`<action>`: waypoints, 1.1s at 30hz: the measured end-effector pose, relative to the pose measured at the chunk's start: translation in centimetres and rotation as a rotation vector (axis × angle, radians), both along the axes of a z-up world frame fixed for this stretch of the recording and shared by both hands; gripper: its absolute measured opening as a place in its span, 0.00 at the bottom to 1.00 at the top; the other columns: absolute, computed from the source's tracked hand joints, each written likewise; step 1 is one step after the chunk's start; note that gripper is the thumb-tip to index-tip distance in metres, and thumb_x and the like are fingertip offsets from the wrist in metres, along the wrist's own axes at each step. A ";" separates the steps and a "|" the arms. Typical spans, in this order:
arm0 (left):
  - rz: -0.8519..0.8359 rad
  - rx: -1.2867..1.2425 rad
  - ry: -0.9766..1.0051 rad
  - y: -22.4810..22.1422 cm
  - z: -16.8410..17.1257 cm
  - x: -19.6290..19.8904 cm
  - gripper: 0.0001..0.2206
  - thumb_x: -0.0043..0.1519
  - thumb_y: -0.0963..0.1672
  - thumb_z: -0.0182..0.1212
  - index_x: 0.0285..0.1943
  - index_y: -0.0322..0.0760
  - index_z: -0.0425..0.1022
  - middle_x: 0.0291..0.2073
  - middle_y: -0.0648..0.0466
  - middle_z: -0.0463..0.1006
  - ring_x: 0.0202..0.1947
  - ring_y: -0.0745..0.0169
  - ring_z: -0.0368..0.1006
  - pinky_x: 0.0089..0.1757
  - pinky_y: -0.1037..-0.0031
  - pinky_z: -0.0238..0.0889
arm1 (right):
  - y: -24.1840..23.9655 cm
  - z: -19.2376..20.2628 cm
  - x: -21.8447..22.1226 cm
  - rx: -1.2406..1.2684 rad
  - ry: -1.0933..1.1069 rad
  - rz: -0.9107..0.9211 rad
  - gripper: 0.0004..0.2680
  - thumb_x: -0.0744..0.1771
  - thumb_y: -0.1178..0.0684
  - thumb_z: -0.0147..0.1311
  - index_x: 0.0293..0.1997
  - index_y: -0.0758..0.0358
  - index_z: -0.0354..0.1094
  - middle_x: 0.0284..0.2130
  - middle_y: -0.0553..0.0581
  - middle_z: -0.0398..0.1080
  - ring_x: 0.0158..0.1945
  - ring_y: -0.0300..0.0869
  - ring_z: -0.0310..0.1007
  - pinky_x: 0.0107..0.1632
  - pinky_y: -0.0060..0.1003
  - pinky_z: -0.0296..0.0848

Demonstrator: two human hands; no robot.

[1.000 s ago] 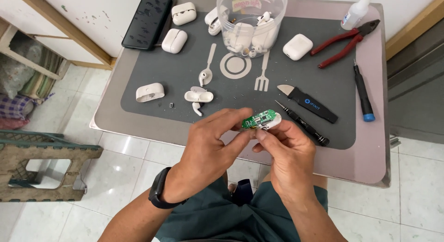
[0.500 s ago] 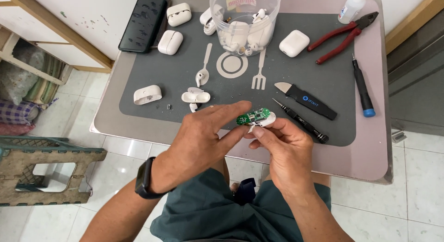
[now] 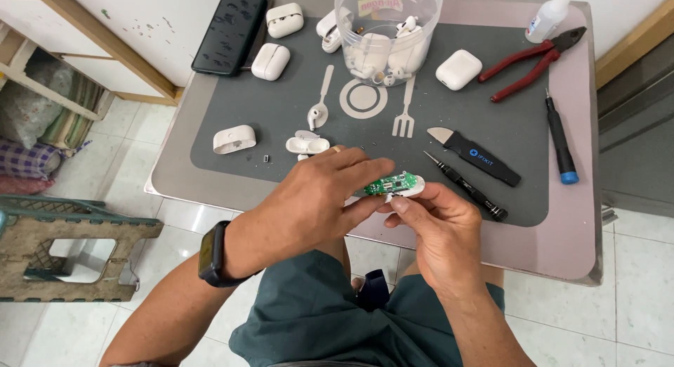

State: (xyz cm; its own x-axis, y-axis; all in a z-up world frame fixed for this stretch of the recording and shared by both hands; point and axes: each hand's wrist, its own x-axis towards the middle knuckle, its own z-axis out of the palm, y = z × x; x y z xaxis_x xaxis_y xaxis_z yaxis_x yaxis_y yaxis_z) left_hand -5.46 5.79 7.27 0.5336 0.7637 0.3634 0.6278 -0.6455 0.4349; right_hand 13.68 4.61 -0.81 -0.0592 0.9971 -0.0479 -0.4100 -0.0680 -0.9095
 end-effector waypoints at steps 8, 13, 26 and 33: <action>0.062 0.014 -0.058 -0.6 -0.3 0.2 0.11 0.67 0.44 0.62 0.53 0.31 0.77 0.36 0.48 0.76 0.33 0.48 0.72 0.34 0.62 0.65 | 0.0 -0.5 0.2 -0.026 0.019 -0.012 0.05 0.65 0.66 0.59 0.42 0.71 0.74 0.35 0.64 0.79 0.35 0.53 0.83 0.35 0.37 0.82; 0.075 0.021 -0.046 -1.0 -0.6 -0.1 0.13 0.67 0.46 0.61 0.53 0.30 0.77 0.35 0.48 0.75 0.32 0.48 0.71 0.32 0.61 0.65 | 0.0 -0.4 0.1 -0.031 0.001 -0.005 0.04 0.65 0.66 0.58 0.42 0.72 0.74 0.33 0.67 0.79 0.34 0.52 0.83 0.33 0.35 0.81; 0.110 0.264 0.139 -0.9 -1.3 0.1 0.08 0.70 0.45 0.60 0.48 0.33 0.75 0.38 0.52 0.77 0.29 0.53 0.71 0.28 0.65 0.65 | 0.0 0.0 0.0 -0.040 -0.006 -0.009 0.04 0.65 0.65 0.58 0.42 0.73 0.73 0.33 0.66 0.79 0.33 0.52 0.83 0.32 0.35 0.80; 0.042 0.100 0.056 -0.9 -0.1 -0.2 0.15 0.67 0.49 0.61 0.48 0.30 0.75 0.37 0.48 0.79 0.30 0.51 0.74 0.24 0.63 0.63 | 0.0 -0.6 0.4 0.002 0.015 0.028 0.06 0.65 0.64 0.59 0.44 0.73 0.75 0.35 0.66 0.79 0.30 0.49 0.78 0.35 0.38 0.82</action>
State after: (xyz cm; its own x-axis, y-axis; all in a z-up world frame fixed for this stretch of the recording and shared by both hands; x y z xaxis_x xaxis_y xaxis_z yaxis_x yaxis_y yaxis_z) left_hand -5.65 4.87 7.18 0.5233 0.7473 0.4095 0.6768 -0.6565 0.3331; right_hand 14.12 4.65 -1.46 -0.0873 0.9952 -0.0450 -0.4215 -0.0778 -0.9035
